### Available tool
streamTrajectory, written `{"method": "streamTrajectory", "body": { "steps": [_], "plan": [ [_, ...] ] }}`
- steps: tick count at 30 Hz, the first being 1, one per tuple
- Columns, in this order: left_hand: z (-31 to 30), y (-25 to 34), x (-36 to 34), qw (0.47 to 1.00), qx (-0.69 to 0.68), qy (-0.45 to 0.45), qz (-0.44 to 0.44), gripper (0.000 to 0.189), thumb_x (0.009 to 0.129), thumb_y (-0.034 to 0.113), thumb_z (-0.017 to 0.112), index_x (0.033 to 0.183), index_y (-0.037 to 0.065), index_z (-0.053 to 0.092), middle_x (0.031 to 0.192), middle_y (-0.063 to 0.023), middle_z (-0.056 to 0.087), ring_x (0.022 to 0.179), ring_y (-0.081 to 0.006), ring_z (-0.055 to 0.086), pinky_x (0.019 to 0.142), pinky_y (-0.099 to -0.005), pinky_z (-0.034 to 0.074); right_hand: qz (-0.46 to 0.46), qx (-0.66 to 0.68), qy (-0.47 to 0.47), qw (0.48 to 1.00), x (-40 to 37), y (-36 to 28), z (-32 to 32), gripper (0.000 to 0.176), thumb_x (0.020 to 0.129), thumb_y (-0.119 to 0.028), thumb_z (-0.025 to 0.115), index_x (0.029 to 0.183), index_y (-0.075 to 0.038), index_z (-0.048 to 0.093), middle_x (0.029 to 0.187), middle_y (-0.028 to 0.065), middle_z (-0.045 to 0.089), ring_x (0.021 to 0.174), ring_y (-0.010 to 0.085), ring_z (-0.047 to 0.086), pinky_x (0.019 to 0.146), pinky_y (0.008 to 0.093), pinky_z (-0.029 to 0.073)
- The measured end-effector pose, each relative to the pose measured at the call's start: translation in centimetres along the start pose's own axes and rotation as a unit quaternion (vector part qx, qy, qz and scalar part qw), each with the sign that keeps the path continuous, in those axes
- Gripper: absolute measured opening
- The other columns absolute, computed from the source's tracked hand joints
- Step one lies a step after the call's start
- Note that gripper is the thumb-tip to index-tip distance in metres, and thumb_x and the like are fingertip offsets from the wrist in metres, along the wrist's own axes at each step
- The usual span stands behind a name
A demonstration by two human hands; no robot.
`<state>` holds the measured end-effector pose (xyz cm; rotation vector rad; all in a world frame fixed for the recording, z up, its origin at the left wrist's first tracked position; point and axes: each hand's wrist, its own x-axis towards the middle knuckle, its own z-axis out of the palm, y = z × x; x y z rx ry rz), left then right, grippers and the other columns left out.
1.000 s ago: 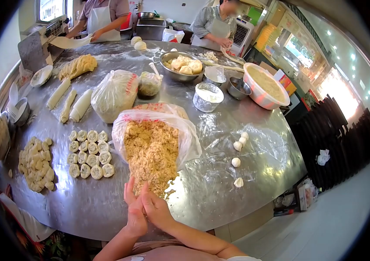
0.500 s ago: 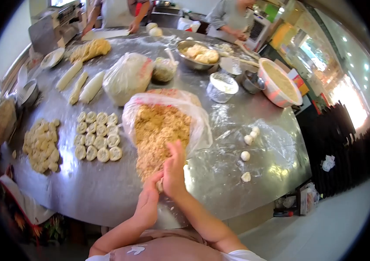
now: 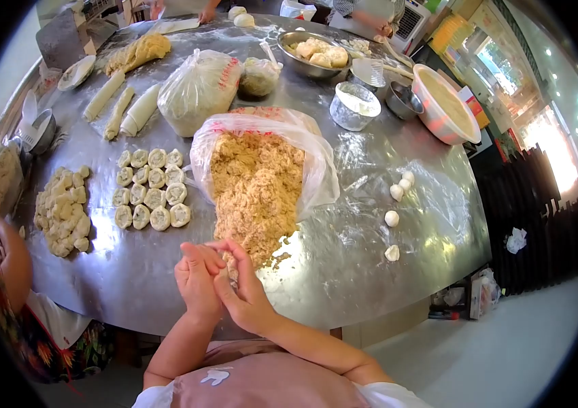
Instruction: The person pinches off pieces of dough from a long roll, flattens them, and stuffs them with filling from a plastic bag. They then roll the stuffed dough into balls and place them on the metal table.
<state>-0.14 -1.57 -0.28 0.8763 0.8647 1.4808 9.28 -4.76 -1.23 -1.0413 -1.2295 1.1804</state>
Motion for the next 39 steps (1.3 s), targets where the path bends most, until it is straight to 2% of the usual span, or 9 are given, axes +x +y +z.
{"method": "streamTrajectory", "body": {
  "steps": [4, 10, 15, 17, 22, 26, 32, 36, 39],
  "plan": [
    [0.7, 0.0, -0.5, 0.988, -0.120, -0.065, -0.077, 0.083, 0.093, 0.069, 0.025, 0.141, 0.003, 0.035, 0.146, -0.0162, 0.038, 0.131, -0.0230, 0.039, 0.105, -0.0357, 0.035, 0.035, 0.035, 0.025, 0.998, 0.2, -0.3, -0.8, 0.034, 0.103, -0.030, 0.041, 0.121, -0.002, 0.048, 0.111, 0.0112, 0.059, 0.098, 0.0149, 0.056, 0.085, 0.0288, 0.046],
    [-1.4, -1.6, -0.3, 0.979, 0.065, -0.195, -0.014, 0.056, 0.100, 0.048, 0.041, 0.122, -0.001, 0.055, 0.128, -0.0161, 0.057, 0.120, -0.0290, 0.053, 0.101, -0.0401, 0.040, 0.103, 0.071, -0.065, 0.990, -0.4, -1.6, -2.0, 0.052, 0.102, -0.046, 0.036, 0.122, 0.000, 0.049, 0.102, 0.0098, 0.060, 0.084, 0.0145, 0.059, 0.075, 0.0271, 0.048],
    [-0.1, -1.1, -0.8, 0.992, -0.058, -0.068, -0.084, 0.060, 0.100, 0.051, 0.035, 0.107, -0.002, 0.063, 0.108, -0.0154, 0.066, 0.118, -0.0316, 0.054, 0.098, -0.0410, 0.043, -0.043, -0.053, 0.036, 0.997, -0.3, -0.4, -0.8, 0.043, 0.100, -0.036, 0.049, 0.124, 0.000, 0.046, 0.101, 0.0082, 0.061, 0.076, 0.0126, 0.058, 0.064, 0.0266, 0.049],
    [2.8, 0.3, -0.2, 0.981, -0.156, 0.058, -0.101, 0.058, 0.101, 0.048, 0.036, 0.103, -0.002, 0.064, 0.102, -0.0146, 0.067, 0.117, -0.0301, 0.055, 0.098, -0.0422, 0.043, 0.109, 0.022, 0.002, 0.994, -0.6, -1.7, -2.1, 0.046, 0.101, -0.042, 0.042, 0.118, 0.001, 0.049, 0.090, 0.0046, 0.060, 0.071, 0.0083, 0.055, 0.059, 0.0217, 0.044],
    [-1.0, -0.2, -0.9, 0.974, 0.036, -0.205, -0.085, 0.049, 0.101, 0.041, 0.043, 0.100, -0.003, 0.065, 0.098, -0.0144, 0.067, 0.118, -0.0285, 0.053, 0.101, -0.0444, 0.042, 0.076, 0.058, -0.076, 0.993, -0.6, -0.6, -2.6, 0.057, 0.100, -0.053, 0.035, 0.110, 0.000, 0.053, 0.078, 0.0023, 0.056, 0.060, 0.0071, 0.050, 0.052, 0.0213, 0.040],
    [-0.4, -0.5, -0.6, 0.982, -0.065, -0.145, -0.105, 0.055, 0.096, 0.049, 0.049, 0.116, -0.002, 0.060, 0.100, -0.0129, 0.066, 0.112, -0.0288, 0.057, 0.102, -0.0444, 0.041, -0.028, -0.130, 0.046, 0.990, 0.3, -0.4, -0.8, 0.066, 0.098, -0.062, 0.025, 0.105, -0.004, 0.054, 0.072, 0.0013, 0.054, 0.055, 0.0073, 0.048, 0.049, 0.0214, 0.038],
    [-0.4, 0.4, -0.9, 0.973, -0.010, -0.153, -0.173, 0.065, 0.095, 0.054, 0.047, 0.133, 0.001, 0.050, 0.109, -0.0139, 0.064, 0.115, -0.0288, 0.058, 0.090, -0.0387, 0.049, 0.248, 0.127, -0.096, 0.956, -1.2, 0.9, -3.6, 0.075, 0.092, -0.071, 0.022, 0.117, -0.006, 0.050, 0.082, 0.0023, 0.058, 0.061, 0.0082, 0.051, 0.050, 0.0214, 0.040],
    [-1.1, -0.8, -0.8, 0.967, 0.021, -0.140, -0.214, 0.065, 0.099, 0.055, 0.034, 0.134, 0.002, 0.050, 0.110, -0.0150, 0.065, 0.110, -0.0261, 0.060, 0.074, -0.0329, 0.053, 0.026, 0.009, 0.013, 1.000, -0.5, -0.2, -0.4, 0.071, 0.095, -0.065, 0.028, 0.120, -0.001, 0.048, 0.098, 0.0048, 0.056, 0.069, 0.0060, 0.048, 0.057, 0.0202, 0.040],
    [-0.6, -1.2, -0.9, 0.964, -0.062, -0.109, -0.236, 0.076, 0.096, 0.064, 0.026, 0.137, 0.004, 0.047, 0.108, -0.0145, 0.065, 0.101, -0.0250, 0.062, 0.067, -0.0315, 0.054, 0.130, -0.022, 0.010, 0.991, -0.3, -1.7, -1.6, 0.068, 0.096, -0.063, 0.030, 0.121, -0.002, 0.045, 0.092, 0.0045, 0.057, 0.064, 0.0066, 0.048, 0.054, 0.0204, 0.039]
  ]
}}
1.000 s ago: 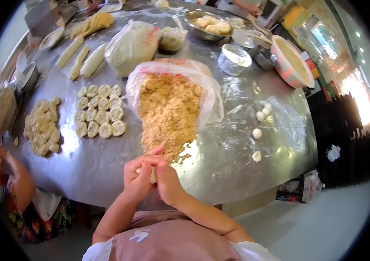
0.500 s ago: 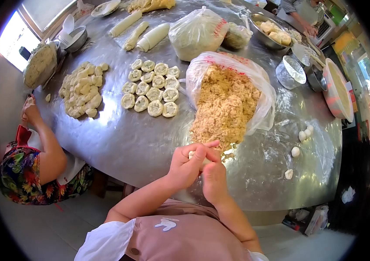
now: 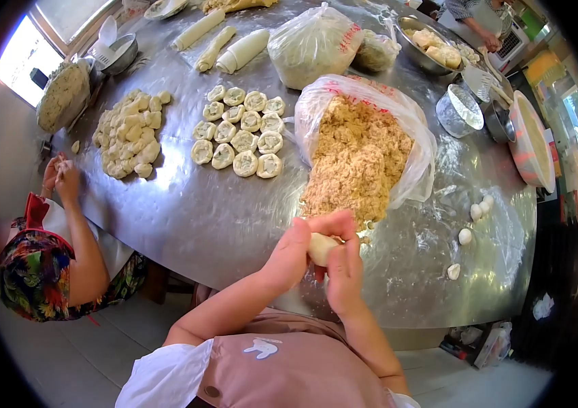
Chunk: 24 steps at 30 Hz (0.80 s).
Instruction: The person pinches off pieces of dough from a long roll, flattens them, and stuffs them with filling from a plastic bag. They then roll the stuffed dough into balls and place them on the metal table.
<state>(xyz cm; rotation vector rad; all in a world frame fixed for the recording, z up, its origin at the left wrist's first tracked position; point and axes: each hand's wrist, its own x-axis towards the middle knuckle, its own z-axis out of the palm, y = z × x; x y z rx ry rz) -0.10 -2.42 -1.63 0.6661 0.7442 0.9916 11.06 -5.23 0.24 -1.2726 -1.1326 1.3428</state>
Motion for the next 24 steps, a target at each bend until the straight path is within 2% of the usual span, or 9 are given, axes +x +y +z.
{"method": "streamTrajectory", "body": {
  "steps": [3, 5, 7, 8, 13, 18, 19, 20, 24],
  "plan": [
    [0.6, 0.6, 0.2, 0.999, -0.007, 0.023, -0.043, 0.080, 0.092, 0.069, 0.029, 0.140, 0.008, 0.043, 0.104, -0.0124, 0.064, 0.094, -0.0243, 0.063, 0.067, -0.0320, 0.054, 0.083, 0.125, -0.053, 0.987, 0.0, 0.8, -1.3, 0.066, 0.096, -0.063, 0.028, 0.118, -0.003, 0.045, 0.076, 0.0026, 0.055, 0.056, 0.0074, 0.047, 0.049, 0.0218, 0.037],
    [0.7, 1.1, -0.7, 0.988, 0.135, -0.066, 0.022, 0.056, 0.099, 0.049, 0.042, 0.135, 0.007, 0.048, 0.086, -0.0102, 0.064, 0.077, -0.0195, 0.064, 0.058, -0.0283, 0.052, 0.076, 0.124, -0.077, 0.986, -0.5, 2.3, -1.2, 0.065, 0.098, -0.062, 0.026, 0.119, -0.004, 0.046, 0.069, 0.0007, 0.054, 0.057, 0.0076, 0.048, 0.050, 0.0226, 0.039],
    [0.5, -1.3, 0.9, 0.973, 0.157, -0.062, 0.158, 0.044, 0.100, 0.038, 0.043, 0.131, 0.007, 0.050, 0.086, -0.0100, 0.064, 0.075, -0.0174, 0.063, 0.063, -0.0291, 0.053, 0.011, 0.041, -0.090, 0.995, -0.3, 2.5, -1.4, 0.061, 0.099, -0.058, 0.028, 0.120, -0.004, 0.047, 0.070, 0.0014, 0.055, 0.058, 0.0083, 0.049, 0.052, 0.0235, 0.040],
    [0.0, -1.8, 0.9, 0.966, 0.187, -0.058, 0.168, 0.041, 0.101, 0.034, 0.042, 0.130, 0.006, 0.050, 0.092, -0.0103, 0.063, 0.080, -0.0179, 0.062, 0.071, -0.0314, 0.052, -0.023, 0.002, -0.098, 0.995, -0.1, 2.6, -1.6, 0.060, 0.099, -0.057, 0.029, 0.120, -0.004, 0.047, 0.071, 0.0017, 0.055, 0.059, 0.0086, 0.050, 0.053, 0.0239, 0.041],
    [-1.2, -2.1, 0.1, 0.931, 0.303, 0.026, 0.204, 0.037, 0.100, 0.021, 0.043, 0.132, 0.003, 0.045, 0.123, -0.0130, 0.055, 0.117, -0.0224, 0.052, 0.099, -0.0373, 0.041, 0.148, 0.137, -0.049, 0.978, -1.0, 2.7, -4.5, 0.044, 0.102, -0.043, 0.039, 0.119, -0.003, 0.050, 0.080, 0.0045, 0.058, 0.060, 0.0104, 0.051, 0.055, 0.0244, 0.043],
    [-8.0, 0.1, 2.4, 0.735, 0.485, 0.394, 0.263, 0.044, 0.088, 0.017, 0.063, 0.125, -0.003, 0.050, 0.120, -0.0190, 0.052, 0.115, -0.0303, 0.049, 0.099, -0.0395, 0.038, 0.081, 0.310, 0.105, 0.942, 0.7, 3.6, -12.8, 0.058, 0.099, -0.057, 0.030, 0.125, -0.008, 0.050, 0.095, 0.0106, 0.065, 0.058, 0.0135, 0.055, 0.053, 0.0251, 0.045],
    [-10.1, -0.2, 3.1, 0.689, 0.515, 0.438, 0.260, 0.044, 0.088, 0.019, 0.064, 0.124, -0.003, 0.050, 0.120, -0.0198, 0.053, 0.114, -0.0314, 0.049, 0.099, -0.0398, 0.038, 0.052, 0.325, 0.138, 0.934, 0.8, 3.2, -14.3, 0.061, 0.099, -0.058, 0.031, 0.135, -0.011, 0.044, 0.115, 0.0139, 0.062, 0.062, 0.0142, 0.059, 0.055, 0.0253, 0.047],
    [-11.2, 0.2, 3.5, 0.712, 0.507, 0.456, 0.165, 0.048, 0.087, 0.024, 0.065, 0.124, -0.003, 0.051, 0.120, -0.0210, 0.053, 0.111, -0.0344, 0.050, 0.098, -0.0416, 0.038, 0.030, 0.294, 0.186, 0.937, 0.9, 2.5, -15.2, 0.061, 0.100, -0.054, 0.033, 0.142, -0.010, 0.035, 0.130, 0.0162, 0.054, 0.067, 0.0150, 0.063, 0.059, 0.0248, 0.049],
    [-13.4, 0.0, 5.2, 0.608, 0.628, 0.470, 0.123, 0.048, 0.086, 0.040, 0.064, 0.115, 0.002, 0.058, 0.119, -0.0198, 0.055, 0.111, -0.0379, 0.050, 0.095, -0.0474, 0.040, 0.003, 0.070, 0.326, 0.943, -0.2, 2.9, -18.4, 0.053, 0.097, -0.032, 0.053, 0.139, -0.005, 0.037, 0.129, 0.0162, 0.053, 0.077, 0.0147, 0.064, 0.062, 0.0257, 0.049]
  ]
}}
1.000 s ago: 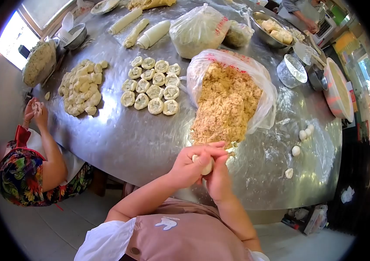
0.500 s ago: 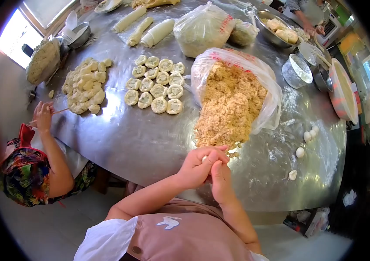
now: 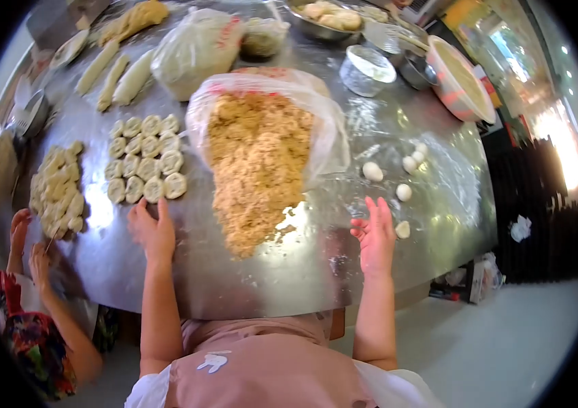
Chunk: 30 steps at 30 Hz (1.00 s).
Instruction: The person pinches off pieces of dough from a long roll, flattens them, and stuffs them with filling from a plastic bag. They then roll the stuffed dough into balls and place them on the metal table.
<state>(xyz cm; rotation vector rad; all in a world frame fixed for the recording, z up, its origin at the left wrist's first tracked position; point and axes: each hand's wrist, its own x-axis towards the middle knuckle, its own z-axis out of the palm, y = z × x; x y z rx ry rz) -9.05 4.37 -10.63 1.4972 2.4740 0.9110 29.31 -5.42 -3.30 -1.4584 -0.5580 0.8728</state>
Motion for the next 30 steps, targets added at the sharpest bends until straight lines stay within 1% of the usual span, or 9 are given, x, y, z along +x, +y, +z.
{"method": "streamTrajectory", "body": {
  "steps": [3, 6, 7, 10, 13, 16, 18, 23, 30],
  "plan": [
    [0.0, 1.2, 1.1, 0.999, 0.005, -0.014, -0.041, 0.047, 0.084, 0.042, 0.067, 0.106, 0.002, 0.060, 0.116, -0.0183, 0.056, 0.106, -0.0347, 0.053, 0.090, -0.0461, 0.042, -0.082, -0.239, 0.109, 0.961, 1.4, 3.3, -4.2, 0.052, 0.088, -0.024, 0.068, 0.131, -0.003, 0.047, 0.123, 0.0155, 0.055, 0.093, 0.0218, 0.061, 0.073, 0.0356, 0.051],
    [0.1, 1.1, 2.1, 0.996, -0.032, -0.031, -0.083, 0.044, 0.081, 0.041, 0.069, 0.099, 0.001, 0.060, 0.107, -0.0166, 0.060, 0.096, -0.0304, 0.057, 0.083, -0.0420, 0.045, -0.289, -0.604, 0.257, 0.697, 2.2, 3.3, -7.5, 0.056, 0.084, -0.026, 0.071, 0.129, -0.003, 0.047, 0.124, 0.0172, 0.053, 0.107, 0.0309, 0.053, 0.088, 0.0450, 0.046],
    [0.3, 0.8, 2.4, 0.994, -0.061, -0.032, -0.081, 0.043, 0.080, 0.040, 0.070, 0.096, 0.001, 0.060, 0.102, -0.0159, 0.061, 0.092, -0.0290, 0.058, 0.081, -0.0406, 0.045, -0.226, -0.574, 0.254, 0.745, 2.4, 3.3, -7.8, 0.055, 0.081, -0.025, 0.073, 0.127, -0.006, 0.050, 0.125, 0.0185, 0.052, 0.114, 0.0380, 0.046, 0.097, 0.0502, 0.038],
    [-0.2, 2.1, 2.5, 0.992, -0.094, -0.036, -0.081, 0.040, 0.078, 0.035, 0.073, 0.091, 0.001, 0.058, 0.091, -0.0136, 0.062, 0.083, -0.0248, 0.059, 0.075, -0.0368, 0.046, -0.124, -0.622, 0.236, 0.736, 3.4, 4.2, -8.5, 0.046, 0.080, -0.025, 0.073, 0.120, -0.009, 0.056, 0.121, 0.0181, 0.054, 0.110, 0.0375, 0.049, 0.094, 0.0488, 0.041],
    [-0.6, 2.1, 2.6, 0.986, -0.133, -0.037, -0.095, 0.038, 0.077, 0.030, 0.075, 0.092, 0.001, 0.057, 0.091, -0.0114, 0.062, 0.080, -0.0214, 0.059, 0.073, -0.0344, 0.047, -0.134, -0.551, 0.100, 0.817, 3.6, 4.2, -6.9, 0.039, 0.078, -0.024, 0.074, 0.113, -0.012, 0.061, 0.113, 0.0173, 0.056, 0.106, 0.0368, 0.051, 0.092, 0.0465, 0.042],
    [1.2, 0.1, 2.2, 0.954, -0.286, -0.023, -0.089, 0.032, 0.078, 0.021, 0.073, 0.098, 0.001, 0.057, 0.095, -0.0092, 0.062, 0.081, -0.0194, 0.059, 0.074, -0.0333, 0.049, -0.250, -0.520, -0.069, 0.814, 0.6, 3.7, -1.9, 0.035, 0.077, -0.021, 0.073, 0.109, -0.011, 0.063, 0.109, 0.0146, 0.057, 0.104, 0.0344, 0.053, 0.090, 0.0423, 0.044],
    [0.7, 0.1, 1.7, 0.884, -0.440, -0.059, -0.142, 0.028, 0.081, 0.013, 0.068, 0.103, 0.001, 0.057, 0.098, -0.0085, 0.062, 0.083, -0.0193, 0.059, 0.076, -0.0334, 0.049, -0.242, -0.458, -0.162, 0.840, -1.2, 3.6, 0.7, 0.033, 0.077, -0.018, 0.073, 0.108, -0.012, 0.063, 0.112, 0.0142, 0.057, 0.105, 0.0348, 0.053, 0.091, 0.0430, 0.044],
    [-3.7, 2.4, -1.0, 0.639, -0.674, -0.249, -0.276, 0.029, 0.084, -0.001, 0.053, 0.113, -0.004, 0.056, 0.100, -0.0109, 0.061, 0.086, -0.0226, 0.059, 0.081, -0.0356, 0.050, -0.352, -0.503, -0.044, 0.788, -2.4, 4.2, 3.7, 0.038, 0.076, -0.016, 0.074, 0.111, -0.007, 0.061, 0.113, 0.0144, 0.057, 0.107, 0.0331, 0.053, 0.091, 0.0425, 0.044],
    [-5.9, 4.1, -3.6, 0.504, -0.720, -0.329, -0.345, 0.033, 0.087, 0.002, 0.053, 0.119, -0.006, 0.052, 0.111, -0.0144, 0.059, 0.095, -0.0282, 0.060, 0.085, -0.0379, 0.051, -0.293, -0.445, -0.210, 0.820, -6.1, 2.9, 8.4, 0.058, 0.069, -0.025, 0.083, 0.118, -0.005, 0.058, 0.123, 0.0149, 0.053, 0.111, 0.0353, 0.054, 0.093, 0.0411, 0.046]
  ]
}}
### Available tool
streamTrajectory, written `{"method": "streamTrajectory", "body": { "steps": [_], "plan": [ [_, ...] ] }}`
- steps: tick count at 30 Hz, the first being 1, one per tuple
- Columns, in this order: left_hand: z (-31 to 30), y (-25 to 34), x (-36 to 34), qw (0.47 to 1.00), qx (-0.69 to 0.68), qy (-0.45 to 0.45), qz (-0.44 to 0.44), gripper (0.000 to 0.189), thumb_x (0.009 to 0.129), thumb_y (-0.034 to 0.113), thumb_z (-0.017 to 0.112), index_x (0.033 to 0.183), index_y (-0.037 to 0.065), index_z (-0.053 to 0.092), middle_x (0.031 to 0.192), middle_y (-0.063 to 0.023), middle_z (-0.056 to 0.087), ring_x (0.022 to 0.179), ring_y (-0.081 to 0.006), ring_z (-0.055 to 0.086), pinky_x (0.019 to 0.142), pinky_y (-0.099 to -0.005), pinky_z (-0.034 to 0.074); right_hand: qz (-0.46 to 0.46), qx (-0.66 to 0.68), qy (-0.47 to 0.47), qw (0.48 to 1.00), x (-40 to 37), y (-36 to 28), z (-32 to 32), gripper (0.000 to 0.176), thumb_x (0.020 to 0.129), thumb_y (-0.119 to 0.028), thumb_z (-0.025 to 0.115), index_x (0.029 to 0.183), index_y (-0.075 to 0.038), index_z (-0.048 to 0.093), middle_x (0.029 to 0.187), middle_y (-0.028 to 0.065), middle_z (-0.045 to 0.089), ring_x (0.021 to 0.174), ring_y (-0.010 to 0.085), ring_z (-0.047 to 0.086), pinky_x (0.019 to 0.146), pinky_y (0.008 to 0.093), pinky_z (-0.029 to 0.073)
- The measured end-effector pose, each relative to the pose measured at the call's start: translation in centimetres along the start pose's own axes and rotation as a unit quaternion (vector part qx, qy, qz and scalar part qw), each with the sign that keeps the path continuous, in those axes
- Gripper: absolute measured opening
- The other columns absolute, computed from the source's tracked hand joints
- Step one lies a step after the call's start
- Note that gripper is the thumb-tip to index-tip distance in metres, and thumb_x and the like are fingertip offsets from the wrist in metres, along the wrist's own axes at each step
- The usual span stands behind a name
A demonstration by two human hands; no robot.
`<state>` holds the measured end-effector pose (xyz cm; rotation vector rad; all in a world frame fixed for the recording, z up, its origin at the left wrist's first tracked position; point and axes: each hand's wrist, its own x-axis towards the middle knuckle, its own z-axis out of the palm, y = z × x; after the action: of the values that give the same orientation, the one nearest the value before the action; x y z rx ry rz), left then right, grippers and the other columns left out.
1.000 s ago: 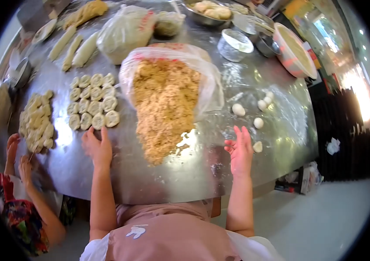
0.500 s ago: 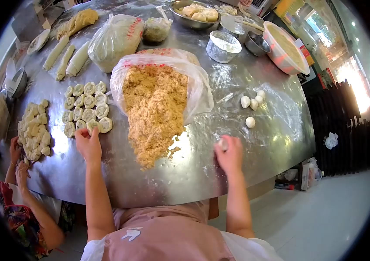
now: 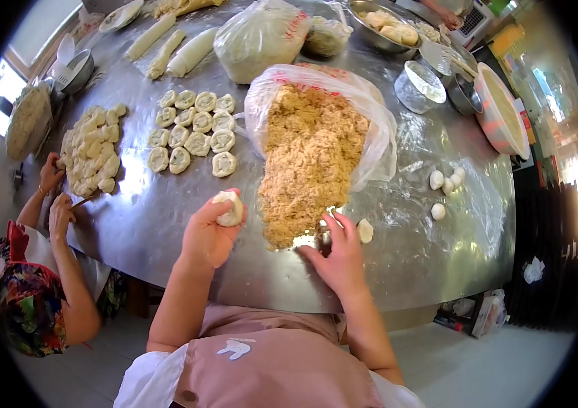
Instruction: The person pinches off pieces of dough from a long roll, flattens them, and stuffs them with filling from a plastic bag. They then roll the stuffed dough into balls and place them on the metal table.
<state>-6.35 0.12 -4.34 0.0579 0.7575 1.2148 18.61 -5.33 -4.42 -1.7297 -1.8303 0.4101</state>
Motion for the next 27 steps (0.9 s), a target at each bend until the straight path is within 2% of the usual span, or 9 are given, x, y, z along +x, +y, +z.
{"method": "streamTrajectory", "body": {
  "steps": [2, 9, 13, 16, 17, 20, 24, 25, 27],
  "plan": [
    [1.0, -0.9, -1.0, 0.998, 0.007, -0.040, -0.045, 0.030, 0.090, 0.007, 0.056, 0.118, -0.003, 0.052, 0.111, -0.0152, 0.060, 0.100, -0.0306, 0.061, 0.087, -0.0402, 0.053, -0.032, -0.064, 0.058, 0.996, 1.1, -0.9, 1.5, 0.048, 0.071, -0.021, 0.081, 0.111, -0.004, 0.061, 0.111, 0.0140, 0.058, 0.099, 0.0330, 0.060, 0.084, 0.0391, 0.051],
    [1.6, -3.4, -2.8, 0.981, 0.068, -0.094, -0.158, 0.022, 0.096, 0.010, 0.054, 0.117, 0.002, 0.054, 0.111, -0.0137, 0.061, 0.101, -0.0285, 0.064, 0.083, -0.0332, 0.057, 0.036, 0.056, -0.049, 0.997, 0.6, 0.8, 2.3, 0.023, 0.078, -0.014, 0.075, 0.095, -0.005, 0.063, 0.089, 0.0121, 0.060, 0.072, 0.0298, 0.061, 0.063, 0.0374, 0.051],
    [1.4, -4.5, -2.8, 0.976, 0.085, -0.107, -0.169, 0.028, 0.095, 0.011, 0.056, 0.122, 0.004, 0.053, 0.117, -0.0118, 0.060, 0.107, -0.0255, 0.062, 0.089, -0.0324, 0.053, 0.050, 0.090, 0.021, 0.994, 0.1, 0.7, 0.2, 0.022, 0.082, -0.014, 0.073, 0.100, -0.005, 0.064, 0.090, 0.0123, 0.063, 0.069, 0.0261, 0.063, 0.064, 0.0348, 0.051],
    [2.4, -5.3, -2.9, 0.972, 0.132, -0.115, -0.158, 0.032, 0.095, 0.011, 0.058, 0.125, 0.004, 0.053, 0.122, -0.0092, 0.058, 0.114, -0.0252, 0.058, 0.098, -0.0347, 0.048, 0.109, 0.089, 0.019, 0.990, 0.1, 1.9, 1.1, 0.022, 0.082, -0.013, 0.072, 0.101, -0.006, 0.064, 0.089, 0.0124, 0.065, 0.069, 0.0242, 0.063, 0.064, 0.0323, 0.051],
    [2.7, -5.5, -2.9, 0.969, 0.153, -0.121, -0.152, 0.033, 0.094, 0.011, 0.058, 0.126, 0.004, 0.052, 0.124, -0.0083, 0.058, 0.116, -0.0251, 0.056, 0.101, -0.0355, 0.045, 0.134, 0.092, -0.014, 0.987, 0.3, 1.8, 0.9, 0.022, 0.083, -0.012, 0.071, 0.102, -0.005, 0.064, 0.086, 0.0094, 0.067, 0.070, 0.0184, 0.063, 0.064, 0.0293, 0.050],
    [2.3, -5.9, -2.9, 0.972, 0.121, -0.137, -0.145, 0.033, 0.094, 0.010, 0.058, 0.126, 0.004, 0.053, 0.124, -0.0061, 0.056, 0.118, -0.0240, 0.054, 0.105, -0.0369, 0.041, 0.211, 0.259, -0.005, 0.943, 0.5, 1.1, 0.8, 0.022, 0.086, -0.012, 0.070, 0.105, -0.002, 0.063, 0.086, 0.0058, 0.067, 0.072, 0.0137, 0.063, 0.064, 0.0279, 0.050],
    [2.5, -7.3, -2.5, 0.980, 0.087, -0.081, -0.162, 0.033, 0.099, 0.018, 0.050, 0.128, 0.003, 0.048, 0.126, -0.0080, 0.054, 0.118, -0.0225, 0.053, 0.105, -0.0390, 0.040, 0.280, 0.573, -0.040, 0.769, 1.1, -2.2, -1.0, 0.022, 0.092, -0.009, 0.064, 0.111, 0.001, 0.059, 0.087, 0.0020, 0.064, 0.073, 0.0066, 0.058, 0.067, 0.0203, 0.048],
    [2.5, -8.1, -2.1, 0.981, 0.043, -0.123, -0.147, 0.036, 0.102, 0.025, 0.042, 0.131, 0.003, 0.043, 0.129, -0.0100, 0.051, 0.122, -0.0239, 0.049, 0.109, -0.0415, 0.035, 0.278, 0.613, -0.037, 0.739, 1.2, -3.2, -1.0, 0.021, 0.092, -0.007, 0.063, 0.111, 0.001, 0.060, 0.088, 0.0019, 0.063, 0.073, 0.0056, 0.056, 0.067, 0.0189, 0.047],
    [3.1, -8.7, -1.9, 0.983, 0.005, -0.127, -0.133, 0.038, 0.103, 0.028, 0.039, 0.131, 0.003, 0.042, 0.131, -0.0106, 0.049, 0.125, -0.0249, 0.045, 0.111, -0.0427, 0.032, 0.225, 0.522, -0.057, 0.821, 0.8, -3.2, -0.3, 0.021, 0.091, -0.006, 0.064, 0.111, 0.000, 0.060, 0.091, 0.0024, 0.064, 0.074, 0.0066, 0.057, 0.066, 0.0202, 0.048]
  ]
}}
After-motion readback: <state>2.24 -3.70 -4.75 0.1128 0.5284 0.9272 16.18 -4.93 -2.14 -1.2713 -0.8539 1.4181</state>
